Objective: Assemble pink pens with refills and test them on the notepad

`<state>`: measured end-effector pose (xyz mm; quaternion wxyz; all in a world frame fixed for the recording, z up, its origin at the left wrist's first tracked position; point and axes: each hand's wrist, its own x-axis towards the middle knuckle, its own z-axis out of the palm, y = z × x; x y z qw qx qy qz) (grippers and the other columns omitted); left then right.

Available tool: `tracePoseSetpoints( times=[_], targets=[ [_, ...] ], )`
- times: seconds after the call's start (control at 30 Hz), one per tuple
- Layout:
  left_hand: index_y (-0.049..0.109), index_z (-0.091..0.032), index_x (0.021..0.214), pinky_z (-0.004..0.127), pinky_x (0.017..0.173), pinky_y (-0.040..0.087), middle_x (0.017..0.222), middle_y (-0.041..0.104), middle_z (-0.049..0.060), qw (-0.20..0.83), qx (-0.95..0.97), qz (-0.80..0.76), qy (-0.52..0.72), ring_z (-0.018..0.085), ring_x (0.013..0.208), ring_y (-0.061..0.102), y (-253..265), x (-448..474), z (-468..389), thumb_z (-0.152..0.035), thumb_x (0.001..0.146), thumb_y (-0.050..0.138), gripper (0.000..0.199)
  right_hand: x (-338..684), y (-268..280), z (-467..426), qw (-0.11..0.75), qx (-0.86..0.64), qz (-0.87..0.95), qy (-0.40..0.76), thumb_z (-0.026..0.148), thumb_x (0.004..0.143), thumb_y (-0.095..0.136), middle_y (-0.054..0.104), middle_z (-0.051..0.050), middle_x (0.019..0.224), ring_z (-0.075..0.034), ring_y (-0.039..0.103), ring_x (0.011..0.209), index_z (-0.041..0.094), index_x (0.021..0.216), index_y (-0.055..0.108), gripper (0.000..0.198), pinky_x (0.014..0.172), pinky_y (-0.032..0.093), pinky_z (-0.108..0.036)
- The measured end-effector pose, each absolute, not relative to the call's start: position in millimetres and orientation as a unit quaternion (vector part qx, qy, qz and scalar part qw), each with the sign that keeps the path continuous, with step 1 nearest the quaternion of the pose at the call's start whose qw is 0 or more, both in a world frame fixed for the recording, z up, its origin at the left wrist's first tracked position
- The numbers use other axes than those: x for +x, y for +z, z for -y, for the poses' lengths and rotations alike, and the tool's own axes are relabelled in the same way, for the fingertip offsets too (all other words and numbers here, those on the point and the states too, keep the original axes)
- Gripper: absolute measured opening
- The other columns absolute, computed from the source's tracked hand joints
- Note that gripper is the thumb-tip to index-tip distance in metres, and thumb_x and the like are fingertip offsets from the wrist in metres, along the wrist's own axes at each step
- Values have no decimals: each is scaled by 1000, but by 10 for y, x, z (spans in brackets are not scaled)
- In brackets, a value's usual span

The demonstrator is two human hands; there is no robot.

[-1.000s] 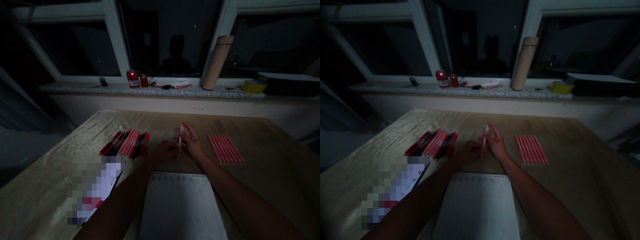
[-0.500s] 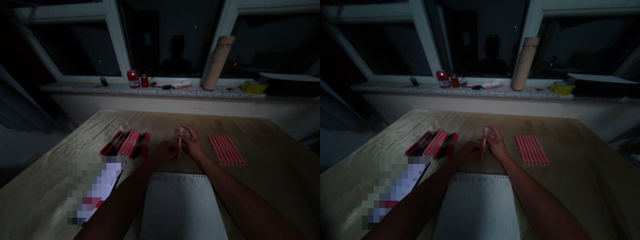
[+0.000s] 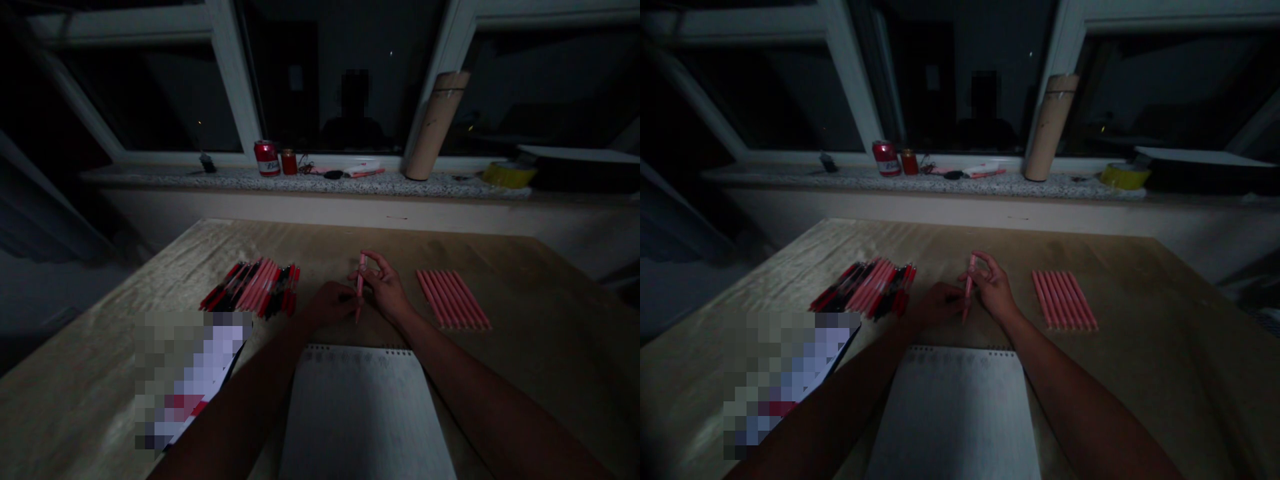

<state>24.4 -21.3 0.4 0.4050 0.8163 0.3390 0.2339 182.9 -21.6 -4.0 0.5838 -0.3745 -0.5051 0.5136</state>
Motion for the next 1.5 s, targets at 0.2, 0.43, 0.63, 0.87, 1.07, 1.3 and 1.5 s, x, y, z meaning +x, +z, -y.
tracePoseSetpoints(
  times=[0.2, 0.43, 0.63, 0.87, 1.07, 1.3, 1.5],
  targets=[
    [64, -10, 65, 18, 52, 30, 54, 50, -2, 401, 820, -339, 228, 7, 51, 42, -21, 243, 203, -47, 84, 44, 46, 1823, -48, 223, 573, -383, 493, 531, 43, 75, 62, 68, 0, 72, -11, 54, 45, 24, 124, 43, 56, 48, 43, -24],
    [63, -10, 64, 18, 53, 31, 55, 51, -2, 415, 818, -319, 240, 6, 51, 42, 1, 241, 214, -45, 85, 44, 44, 1825, -29, 233, 567, -386, 495, 534, 43, 76, 61, 68, 0, 73, -12, 55, 48, 24, 130, 39, 61, 48, 42, -24],
    [63, -11, 66, 18, 52, 30, 55, 50, -2, 410, 816, -333, 235, 7, 52, 43, -6, 240, 218, -46, 84, 44, 44, 1819, -21, 236, 571, -385, 494, 530, 43, 76, 61, 68, 1, 72, -11, 55, 46, 24, 129, 38, 61, 49, 43, -24],
    [63, -11, 65, 18, 52, 29, 54, 49, -2, 404, 821, -335, 225, 6, 52, 42, 2, 241, 215, -46, 84, 45, 44, 1833, -20, 219, 575, -384, 497, 524, 43, 74, 64, 67, 0, 67, -13, 57, 51, 22, 114, 46, 49, 54, 44, -25],
    [62, -10, 66, 18, 52, 29, 54, 47, -3, 400, 820, -343, 221, 7, 52, 40, 7, 242, 217, -46, 84, 44, 44, 1831, -41, 215, 574, -387, 494, 527, 44, 74, 63, 67, 1, 68, -12, 56, 50, 22, 119, 45, 53, 51, 43, -23],
    [63, -10, 64, 18, 55, 31, 55, 48, -3, 396, 821, -339, 234, 7, 54, 43, 13, 241, 224, -46, 84, 45, 45, 1820, -54, 216, 546, -378, 499, 557, 44, 70, 67, 62, 3, 63, -11, 54, 49, 20, 108, 52, 47, 49, 39, -22],
    [62, -10, 65, 19, 54, 31, 55, 49, -2, 414, 812, -336, 239, 7, 53, 43, 20, 252, 235, -47, 83, 45, 44, 1818, -54, 239, 477, -419, 592, 495, 52, 73, 62, 47, 5, 47, -7, 39, 43, 17, 57, 51, 40, 44, 28, -21]
  ],
)
